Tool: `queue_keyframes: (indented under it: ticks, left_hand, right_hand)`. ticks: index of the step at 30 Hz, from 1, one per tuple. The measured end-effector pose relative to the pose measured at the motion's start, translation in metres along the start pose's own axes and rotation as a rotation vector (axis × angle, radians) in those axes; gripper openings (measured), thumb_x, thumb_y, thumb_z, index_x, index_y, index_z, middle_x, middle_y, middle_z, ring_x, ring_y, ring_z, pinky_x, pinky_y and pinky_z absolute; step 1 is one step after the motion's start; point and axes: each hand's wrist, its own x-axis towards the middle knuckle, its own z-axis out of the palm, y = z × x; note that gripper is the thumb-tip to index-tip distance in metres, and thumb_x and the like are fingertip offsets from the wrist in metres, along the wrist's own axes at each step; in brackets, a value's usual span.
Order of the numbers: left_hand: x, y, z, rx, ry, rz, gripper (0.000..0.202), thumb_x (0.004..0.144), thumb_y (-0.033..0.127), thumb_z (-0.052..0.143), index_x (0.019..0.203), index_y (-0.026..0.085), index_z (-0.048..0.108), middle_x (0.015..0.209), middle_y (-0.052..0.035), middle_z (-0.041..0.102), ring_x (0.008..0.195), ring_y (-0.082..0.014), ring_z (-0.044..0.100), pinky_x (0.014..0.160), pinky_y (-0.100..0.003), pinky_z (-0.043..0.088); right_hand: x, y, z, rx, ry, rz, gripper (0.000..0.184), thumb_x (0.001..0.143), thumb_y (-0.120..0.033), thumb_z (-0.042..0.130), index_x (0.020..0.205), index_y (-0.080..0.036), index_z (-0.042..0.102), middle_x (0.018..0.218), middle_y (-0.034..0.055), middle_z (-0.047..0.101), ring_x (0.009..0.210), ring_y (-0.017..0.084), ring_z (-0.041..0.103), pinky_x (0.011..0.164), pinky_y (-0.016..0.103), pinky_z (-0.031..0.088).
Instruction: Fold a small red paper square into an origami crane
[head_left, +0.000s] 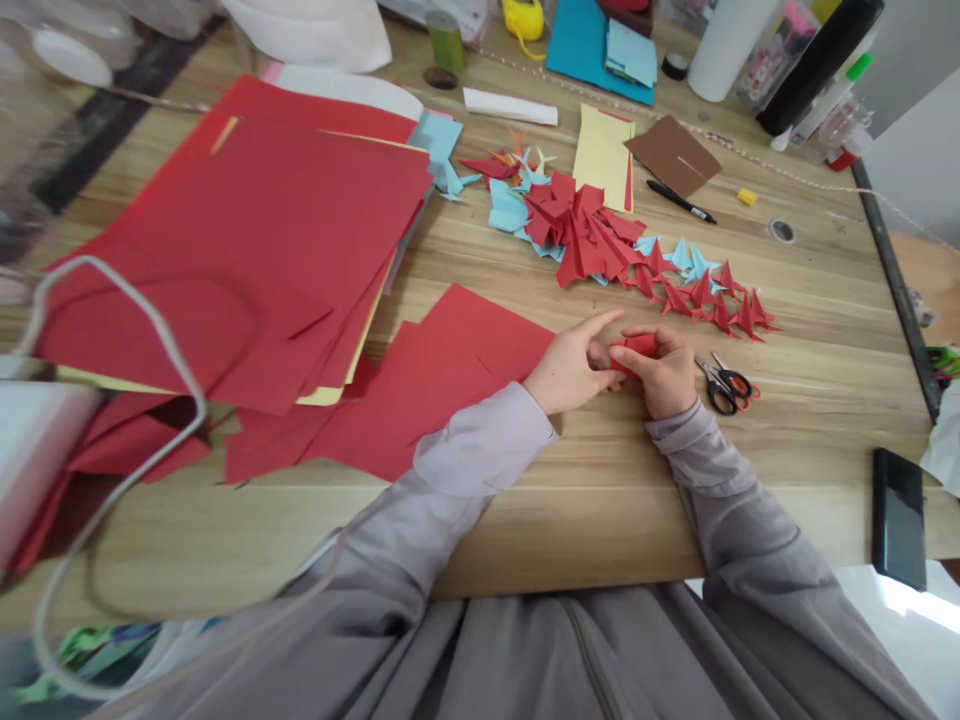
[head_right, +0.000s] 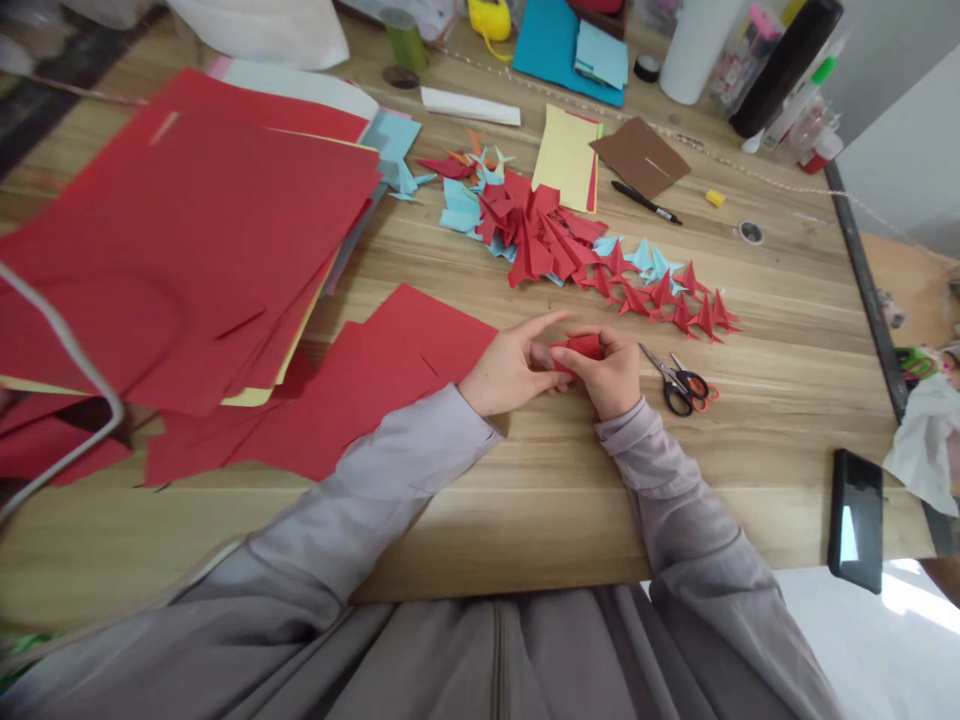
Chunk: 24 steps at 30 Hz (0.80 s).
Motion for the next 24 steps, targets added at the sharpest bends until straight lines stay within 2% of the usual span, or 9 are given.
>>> queue_keyframes:
  ticks: [4,9,13,16,20,24]
  left_hand:
    - [-0.0018,-0.0007,-0.0002,0.130,-0.013,0.067,0.076,0.063,0.007,0.071,0.134,0.019,0.048,0.053,0.0066,0.061,0.052,-0.0122,0.061,0.060,-0.025,0.050]
    - [-0.0022,-0.0029,0.0006,0.132,-0.045,0.071,0.077,0.063,0.005,0.071,0.135,0.018,0.047,0.051,0.0087,0.058,0.049,-0.0095,0.057,0.058,-0.023,0.049]
    - [-0.0015,-0.0015,0.0013,0.064,-0.042,0.036,0.078,0.062,0.005,0.072,0.134,0.018,0.047,0.051,0.0074,0.059,0.049,-0.0117,0.060,0.054,-0.023,0.049]
    - [-0.0001,0.0032,0.0002,-0.075,0.012,-0.045,0.081,0.065,0.008,0.073,0.139,0.013,0.040,0.053,0.0048,0.062,0.053,-0.0147,0.065,0.056,-0.025,0.053]
    - [0.0018,0.0065,-0.0020,-0.173,0.115,-0.056,0.083,0.065,0.012,0.076,0.138,0.010,0.039,0.054,0.0038,0.063,0.056,-0.0163,0.067,0.059,-0.026,0.055]
    - [0.0017,0.0047,-0.0026,-0.176,0.075,-0.042,0.081,0.065,0.011,0.075,0.138,0.012,0.041,0.056,0.0029,0.064,0.056,-0.0173,0.068,0.059,-0.028,0.057]
  right_hand:
    - [0.0000,0.0032,-0.0010,-0.017,0.026,-0.013,0.030,0.057,-0.043,0.081,0.065,-0.018,0.066,0.056,-0.0021,0.063,0.049,0.010,0.053,0.046,0.023,0.043]
    - [0.0022,0.0061,-0.0023,-0.033,0.024,-0.008,0.035,0.062,-0.050,0.077,0.058,-0.018,0.062,0.051,-0.0036,0.058,0.044,0.009,0.048,0.043,0.024,0.039]
    - [0.0037,0.0031,-0.0008,-0.051,0.070,0.001,0.047,0.071,-0.064,0.062,0.056,-0.019,0.061,0.046,-0.0035,0.053,0.041,0.010,0.047,0.041,0.024,0.037]
    - [0.0049,0.0002,0.0001,0.071,0.029,0.018,0.050,0.072,-0.070,0.055,0.064,-0.022,0.065,0.054,-0.0013,0.061,0.049,0.013,0.056,0.046,0.027,0.045]
    - [0.0056,0.0011,-0.0006,0.180,-0.045,0.015,0.037,0.061,-0.056,0.076,0.068,-0.021,0.067,0.059,-0.0017,0.065,0.057,0.014,0.061,0.055,0.028,0.051]
    - [0.0050,0.0020,-0.0001,0.231,-0.012,0.025,0.032,0.062,-0.049,0.078,0.061,-0.019,0.065,0.050,-0.0044,0.058,0.049,0.010,0.054,0.052,0.026,0.048]
